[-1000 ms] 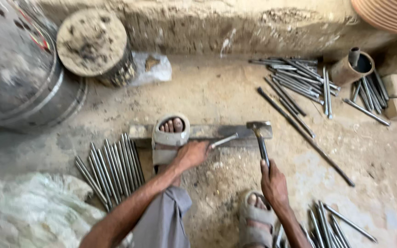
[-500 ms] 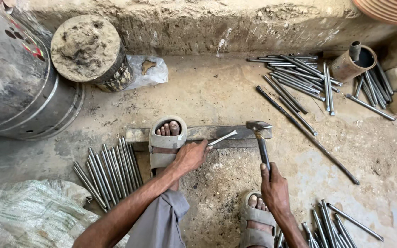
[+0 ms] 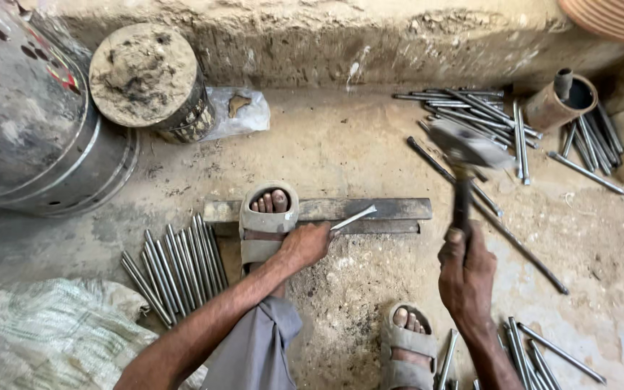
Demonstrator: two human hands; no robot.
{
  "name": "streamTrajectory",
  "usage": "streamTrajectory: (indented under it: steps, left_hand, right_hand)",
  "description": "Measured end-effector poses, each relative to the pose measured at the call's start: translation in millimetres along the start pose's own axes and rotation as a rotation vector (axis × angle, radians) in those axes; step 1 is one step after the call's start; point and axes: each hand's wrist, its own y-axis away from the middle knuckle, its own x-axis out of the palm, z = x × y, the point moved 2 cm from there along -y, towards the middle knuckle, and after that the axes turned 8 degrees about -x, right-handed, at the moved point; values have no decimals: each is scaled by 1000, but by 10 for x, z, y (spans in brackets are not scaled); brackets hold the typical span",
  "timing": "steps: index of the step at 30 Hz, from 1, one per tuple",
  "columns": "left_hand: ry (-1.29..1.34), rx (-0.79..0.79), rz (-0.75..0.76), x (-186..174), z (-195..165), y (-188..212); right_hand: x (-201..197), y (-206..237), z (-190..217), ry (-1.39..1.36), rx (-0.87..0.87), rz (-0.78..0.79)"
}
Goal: The person sits on the floor and uses a hammer to repeatedly strike the end of a metal rod placed on a metal block. The person holds the rod with the left hand and hammers with the right hand, shaping the rod's tip. Finished rods are placed in a pile nearby.
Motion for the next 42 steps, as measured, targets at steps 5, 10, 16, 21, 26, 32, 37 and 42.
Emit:
streamTrajectory:
  steps: [5,10,16,21,26,32,37,42]
  left_hand:
    - [-5,-1,29,-38,44,-5]
    - [-4,-26,92,-81,-1,19]
    - [49,-73,137,7,-9,27]
    - [5,11,-33,-110,-27,56]
    - [-8,-43,61,-143,-34,78]
    - [16,-82,109,-110,-104,79]
    - [-23,43,-20,-216,-130,226]
    - [74,100,76,-259,-184,444]
  right_hand:
    - [546,41,-286,110,-96,4]
    - [355,38,-346,263,269,314]
    - [288,199,-69,-56,-55,-105]
    - [451,177,-16,429,282,437]
    - [136,83,-29,144,265,151]
    - [408,265,-215,249,289,368]
    - [549,296,-277,354,110,377]
    - [750,426,-522,248,211,248]
